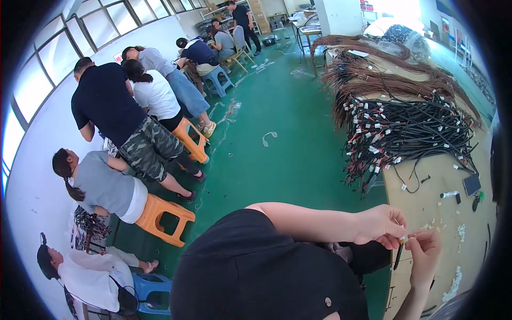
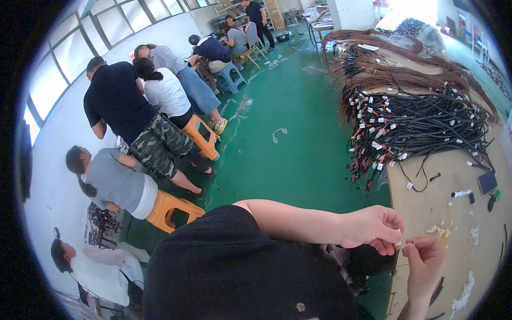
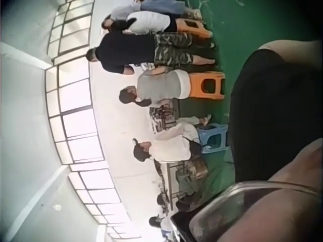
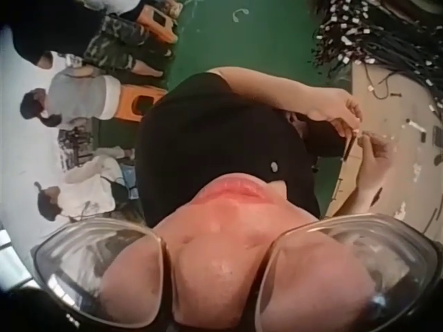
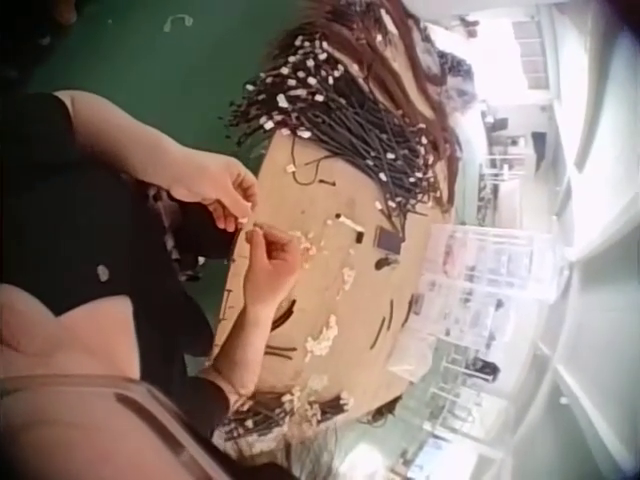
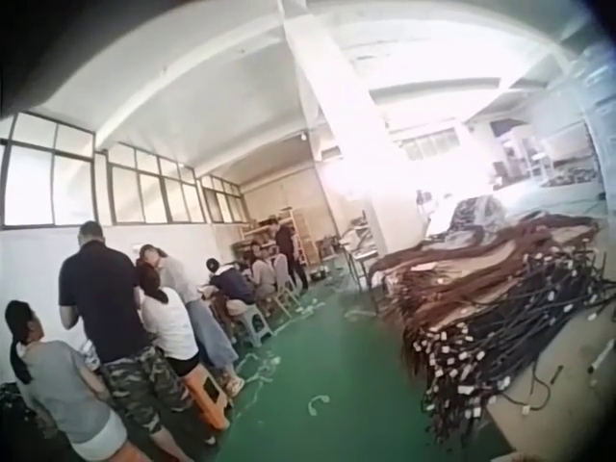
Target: The person assembles electronic cable harnesses by hand, inserting thin wires into connectors and threading them through protective sleeves.
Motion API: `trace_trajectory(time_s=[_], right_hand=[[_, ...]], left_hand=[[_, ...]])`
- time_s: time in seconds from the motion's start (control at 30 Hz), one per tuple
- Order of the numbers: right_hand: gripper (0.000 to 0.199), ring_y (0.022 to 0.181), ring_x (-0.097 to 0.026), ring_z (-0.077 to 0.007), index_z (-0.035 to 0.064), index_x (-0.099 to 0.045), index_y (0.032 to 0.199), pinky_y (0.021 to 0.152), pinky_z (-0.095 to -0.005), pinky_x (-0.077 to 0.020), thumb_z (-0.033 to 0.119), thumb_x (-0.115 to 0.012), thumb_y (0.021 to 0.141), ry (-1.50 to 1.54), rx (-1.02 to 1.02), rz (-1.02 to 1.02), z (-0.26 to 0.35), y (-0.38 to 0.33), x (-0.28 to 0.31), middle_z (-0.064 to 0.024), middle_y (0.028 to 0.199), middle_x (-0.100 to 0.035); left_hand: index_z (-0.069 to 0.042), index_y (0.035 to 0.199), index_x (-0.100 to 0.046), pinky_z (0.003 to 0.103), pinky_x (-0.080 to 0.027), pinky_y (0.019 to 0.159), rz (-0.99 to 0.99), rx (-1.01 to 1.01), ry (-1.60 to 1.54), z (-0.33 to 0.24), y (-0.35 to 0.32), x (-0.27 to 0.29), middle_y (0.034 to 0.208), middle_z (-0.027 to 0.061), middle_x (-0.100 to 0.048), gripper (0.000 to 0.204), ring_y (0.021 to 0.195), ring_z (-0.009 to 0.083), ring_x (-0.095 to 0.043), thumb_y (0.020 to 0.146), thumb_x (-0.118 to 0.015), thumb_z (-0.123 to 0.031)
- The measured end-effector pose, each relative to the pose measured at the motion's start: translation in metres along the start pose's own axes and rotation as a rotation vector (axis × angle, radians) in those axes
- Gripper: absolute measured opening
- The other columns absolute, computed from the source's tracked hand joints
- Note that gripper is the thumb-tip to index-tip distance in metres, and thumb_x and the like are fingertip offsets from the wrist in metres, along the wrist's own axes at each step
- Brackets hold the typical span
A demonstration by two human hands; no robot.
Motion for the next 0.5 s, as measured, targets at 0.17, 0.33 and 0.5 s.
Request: trace_trajectory(time_s=[0.17, 0.33, 0.5], right_hand=[[0.008, 0.068, -0.050, -0.0099, -0.0011, -0.050, 0.076, 0.061, -0.0201, -0.0405, -0.007, -0.053, 0.071, -0.096, 0.064, -0.014, -0.002, -0.006, -0.015, -0.0071, 0.078, -0.053], [0.009, 0.075, -0.052, -0.0139, -0.0026, -0.054, 0.080, 0.066, -0.0231, -0.0419, -0.007, -0.052, 0.072, -0.200, 0.225, -0.237, 0.003, -0.023, -0.017, -0.0082, 0.080, -0.056], [0.012, 0.079, -0.055, -0.0179, -0.0014, -0.056, 0.084, 0.069, -0.0258, -0.0435, -0.005, -0.053, 0.074, -0.495, 0.489, -0.283, 0.027, -0.039, -0.043, -0.0103, 0.086, -0.059]], left_hand=[[-0.004, 0.087, -0.045, 0.024, -0.047, 0.056, -0.023, -0.048, -0.047, -0.003, -0.006, 0.007, 0.076, 0.0053, -0.055, 0.017, 0.063, 0.0131, -0.056, 0.076, -0.057, -0.011], [-0.006, 0.087, -0.046, 0.024, -0.047, 0.058, -0.073, -0.025, -0.138, 0.001, -0.013, 0.013, 0.077, 0.0048, -0.055, 0.015, 0.064, 0.0128, -0.056, 0.077, -0.055, -0.011], [-0.007, 0.087, -0.047, 0.025, -0.047, 0.060, -0.119, 0.009, -0.147, 0.010, -0.016, 0.015, 0.076, 0.0027, -0.055, 0.012, 0.066, 0.0123, -0.056, 0.078, -0.054, -0.011]])
Point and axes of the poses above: each hand's wrist, its own y-axis towards the middle knuckle, its own x-axis out of the back of the hand, z = x × y, the point moved 9 cm from there along y, towards the middle knuckle
